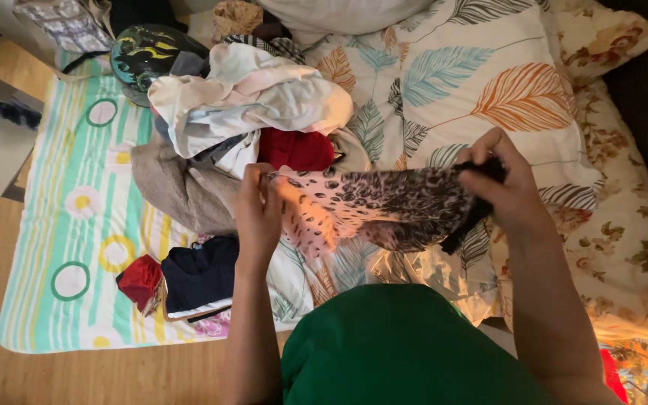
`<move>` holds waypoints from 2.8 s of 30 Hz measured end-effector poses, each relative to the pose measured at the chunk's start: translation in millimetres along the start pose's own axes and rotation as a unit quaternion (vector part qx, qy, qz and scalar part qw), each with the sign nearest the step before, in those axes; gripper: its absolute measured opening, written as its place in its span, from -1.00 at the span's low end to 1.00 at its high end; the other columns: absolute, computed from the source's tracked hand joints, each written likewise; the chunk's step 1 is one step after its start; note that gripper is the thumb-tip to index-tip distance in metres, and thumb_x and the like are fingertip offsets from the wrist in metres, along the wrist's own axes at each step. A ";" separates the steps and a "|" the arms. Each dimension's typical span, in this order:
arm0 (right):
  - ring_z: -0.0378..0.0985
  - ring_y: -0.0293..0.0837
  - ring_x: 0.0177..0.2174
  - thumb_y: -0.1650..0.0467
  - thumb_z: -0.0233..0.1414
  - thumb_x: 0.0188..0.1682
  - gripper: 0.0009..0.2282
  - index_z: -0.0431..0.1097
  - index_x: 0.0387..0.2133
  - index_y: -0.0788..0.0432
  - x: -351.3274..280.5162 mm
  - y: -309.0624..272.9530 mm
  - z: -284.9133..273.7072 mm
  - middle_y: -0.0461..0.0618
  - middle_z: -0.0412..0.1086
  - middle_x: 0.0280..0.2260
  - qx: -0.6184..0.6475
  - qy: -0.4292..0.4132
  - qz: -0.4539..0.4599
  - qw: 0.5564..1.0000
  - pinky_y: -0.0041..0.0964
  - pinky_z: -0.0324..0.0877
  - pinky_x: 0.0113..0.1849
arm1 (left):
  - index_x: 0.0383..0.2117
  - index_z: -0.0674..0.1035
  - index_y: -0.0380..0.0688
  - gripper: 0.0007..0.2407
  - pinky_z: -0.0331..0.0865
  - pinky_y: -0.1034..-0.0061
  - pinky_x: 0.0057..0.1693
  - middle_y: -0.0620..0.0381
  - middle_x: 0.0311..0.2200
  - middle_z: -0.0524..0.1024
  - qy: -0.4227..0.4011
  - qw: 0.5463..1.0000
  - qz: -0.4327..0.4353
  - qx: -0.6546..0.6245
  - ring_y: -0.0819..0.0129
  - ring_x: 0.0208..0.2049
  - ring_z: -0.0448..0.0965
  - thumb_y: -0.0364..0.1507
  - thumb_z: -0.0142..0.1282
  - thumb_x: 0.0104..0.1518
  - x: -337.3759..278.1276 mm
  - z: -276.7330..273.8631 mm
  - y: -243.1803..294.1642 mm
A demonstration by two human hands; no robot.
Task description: The person folds a pink patterned garment, a black garment, and a red patterned garment on a bed. They smooth and fold each item by hand, placing the finished folds into a neat pile on the bed surface.
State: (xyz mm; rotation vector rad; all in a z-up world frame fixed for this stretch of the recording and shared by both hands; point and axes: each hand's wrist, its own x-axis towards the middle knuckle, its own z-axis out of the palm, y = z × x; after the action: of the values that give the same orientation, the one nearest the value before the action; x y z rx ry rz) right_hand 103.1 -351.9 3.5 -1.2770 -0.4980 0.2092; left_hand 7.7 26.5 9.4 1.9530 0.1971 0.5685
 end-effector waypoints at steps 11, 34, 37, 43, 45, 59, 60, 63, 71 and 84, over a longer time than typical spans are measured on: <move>0.37 -0.30 -0.23 0.68 0.02 -0.18 -0.77 0.31 -0.32 0.20 0.5 -7.0 -21.8 -0.11 0.33 -0.28 -0.218 0.023 0.006 0.976 -0.40 0.33 -0.15 | -0.26 0.52 -0.27 -0.88 0.26 0.49 -0.31 0.04 -0.40 0.40 -0.003 0.986 0.153 0.064 0.31 -0.47 0.39 -0.54 0.24 0.18 -7.3 -17.2 44.2; 0.53 -0.16 -0.23 0.62 0.08 -0.08 -0.75 0.31 -0.19 0.13 -86.8 -59.1 1.7 0.02 0.40 -0.29 0.012 0.067 -0.042 0.997 -0.03 0.66 -0.12 | -0.35 0.64 -0.23 -0.79 0.40 0.55 -0.28 0.15 -0.45 0.61 -0.210 0.977 -0.022 -0.013 0.37 -0.43 0.60 -0.62 0.34 -0.16 -72.8 -139.7 59.5; 0.69 -0.08 -0.22 0.65 0.06 -0.02 -0.87 0.46 -0.27 0.26 -99.2 -35.3 -14.2 0.17 0.52 -0.27 -0.198 0.011 0.025 0.980 -0.11 0.61 -0.03 | -0.37 0.67 -0.19 -0.79 0.38 0.53 -0.34 0.16 -0.47 0.63 -0.284 0.958 0.007 -0.043 0.38 -0.46 0.60 -0.56 0.38 -0.18 -62.0 -124.1 62.3; 0.26 0.09 0.28 0.38 0.32 -0.14 -0.45 0.34 0.15 0.19 -42.9 -6.6 153.9 0.12 0.34 0.19 -0.142 -0.222 0.098 0.960 -0.01 0.15 0.27 | -0.29 0.65 -0.20 -0.83 0.51 0.45 -0.21 0.12 -0.40 0.61 -0.437 0.888 0.012 -0.145 0.30 -0.37 0.66 -0.49 0.37 0.01 -51.6 -76.9 85.5; 0.32 0.07 0.19 0.38 0.27 -0.06 -0.57 0.38 0.10 0.10 -42.6 15.1 180.6 0.06 0.30 0.13 -0.096 -0.345 0.076 0.931 0.00 0.19 0.21 | -0.34 0.64 -0.19 -0.85 0.49 0.43 -0.14 0.11 -0.35 0.64 -0.446 0.883 0.080 -0.120 0.25 -0.29 0.67 -0.48 0.39 0.03 -51.8 -72.4 93.4; 0.57 0.05 -0.17 0.51 0.19 -0.21 -0.73 0.49 -0.20 0.34 -82.8 -8.1 68.8 0.19 0.50 -0.17 -0.188 -0.210 0.076 0.956 -0.15 0.44 -0.09 | -0.34 0.70 -0.22 -0.79 0.44 0.58 -0.35 0.16 -0.52 0.53 -0.234 0.970 -0.041 0.050 0.45 -0.50 0.54 -0.53 0.44 -0.13 -83.8 -160.5 72.8; 0.62 0.07 -0.25 0.53 0.17 -0.21 -0.70 0.48 -0.17 0.40 -91.5 -11.7 52.8 0.24 0.54 -0.19 -0.114 -0.190 0.099 0.970 -0.18 0.51 -0.22 | -0.34 0.70 -0.22 -0.80 0.44 0.58 -0.34 0.16 -0.50 0.54 -0.247 0.967 -0.022 0.057 0.46 -0.49 0.55 -0.53 0.43 -0.13 -81.0 -160.4 76.1; 0.49 -0.07 -0.59 0.44 0.23 -0.24 -0.63 0.54 -0.17 0.48 -136.4 -21.7 7.3 0.28 0.46 -0.49 0.055 -0.004 0.221 0.974 -0.21 0.42 -0.54 | -0.35 0.62 -0.23 -0.82 0.50 0.46 -0.17 0.12 -0.41 0.55 -0.252 0.963 0.079 0.054 0.32 -0.34 0.61 -0.55 0.32 -0.09 -64.8 -169.1 97.6; 0.44 -0.20 -0.30 0.46 0.14 -0.23 -0.66 0.46 -0.14 0.35 -6.9 -20.8 -11.0 0.06 0.45 -0.33 -0.391 -0.022 0.137 0.910 -0.23 0.39 -0.24 | -0.26 0.66 -0.12 -0.81 0.40 0.38 -0.30 0.10 -0.39 0.52 -0.227 0.947 0.133 0.186 0.22 -0.44 0.58 -0.39 0.37 0.03 41.8 -111.5 46.6; 0.21 0.24 0.21 0.40 0.20 0.06 -0.39 0.08 0.37 0.06 -15.5 333.1 -40.2 0.22 0.14 0.25 -0.618 0.088 0.081 0.777 0.22 0.28 0.12 | 0.16 0.48 -0.01 -0.70 0.34 0.05 0.24 -0.05 0.17 0.35 -0.046 0.952 0.144 0.267 -0.07 0.21 0.36 -0.46 0.16 0.32 28.6 127.0 -253.4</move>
State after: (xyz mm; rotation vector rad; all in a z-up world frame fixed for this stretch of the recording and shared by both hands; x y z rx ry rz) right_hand 148.8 -296.8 -324.6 -2.6180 -0.3333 -0.1537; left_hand 121.5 46.3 -251.0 2.5565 0.0022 0.6576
